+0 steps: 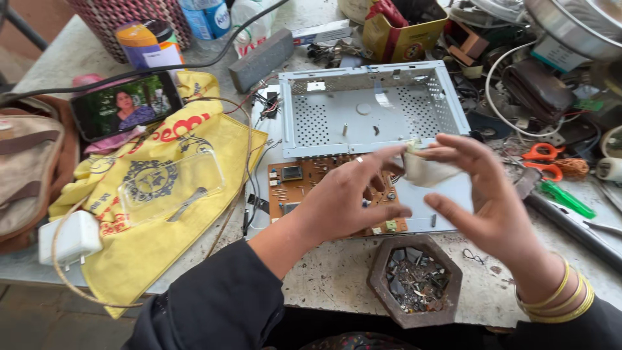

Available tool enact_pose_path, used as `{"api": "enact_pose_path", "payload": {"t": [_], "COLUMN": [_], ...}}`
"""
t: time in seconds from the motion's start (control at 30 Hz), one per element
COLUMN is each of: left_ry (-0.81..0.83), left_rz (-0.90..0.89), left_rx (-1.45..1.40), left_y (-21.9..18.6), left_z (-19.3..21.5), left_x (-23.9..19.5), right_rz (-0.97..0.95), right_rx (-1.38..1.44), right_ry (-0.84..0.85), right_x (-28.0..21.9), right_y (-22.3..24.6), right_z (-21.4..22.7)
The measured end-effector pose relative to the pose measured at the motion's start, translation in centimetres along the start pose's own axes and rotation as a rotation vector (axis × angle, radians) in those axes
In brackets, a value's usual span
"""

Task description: The person sits at a cluttered workbench and manipulates a small cylindrical component with wire, then opens a wallet and places it on the table. The person picks up a circuit board and uses pliers to remove components from the board.

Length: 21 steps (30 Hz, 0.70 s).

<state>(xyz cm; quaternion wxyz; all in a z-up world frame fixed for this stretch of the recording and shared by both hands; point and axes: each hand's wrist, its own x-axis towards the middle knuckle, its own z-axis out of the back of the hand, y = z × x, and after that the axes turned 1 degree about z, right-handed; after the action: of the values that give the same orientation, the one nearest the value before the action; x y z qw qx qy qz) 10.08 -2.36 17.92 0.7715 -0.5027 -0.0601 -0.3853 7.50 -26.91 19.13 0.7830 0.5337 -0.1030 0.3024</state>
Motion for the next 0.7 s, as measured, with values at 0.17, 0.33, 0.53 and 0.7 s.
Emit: {"api": "enact_pose_path", "payload": {"t": [0.17, 0.33, 0.53, 0.7], "left_ry": [-0.049, -0.1, -0.061, 0.055], "left_rz": [0.152, 0.296, 0.324, 0.245], "left_rx": [-0.089, -0.454, -0.594, -0.668], "left_y": [1.0, 2.8, 3.5, 2.7], "left_z": [0.5, 0.6, 1.1, 1.8], "left_x": [0.2, -0.2, -0.2, -0.6], "right_rz": [0.003, -0.022, -0.162, -0.232], "right_rx": [0.116, 0.116, 0.084, -0.068], "right_ry": [0.196, -0.026, -0.034, -0.123], "right_x": [-0.2, 0.0, -0.8, -1.4], "right_y": [0.4, -0.7, -3.5, -4.9], "right_z": [-1.6, -0.9, 0.1, 0.8]}}
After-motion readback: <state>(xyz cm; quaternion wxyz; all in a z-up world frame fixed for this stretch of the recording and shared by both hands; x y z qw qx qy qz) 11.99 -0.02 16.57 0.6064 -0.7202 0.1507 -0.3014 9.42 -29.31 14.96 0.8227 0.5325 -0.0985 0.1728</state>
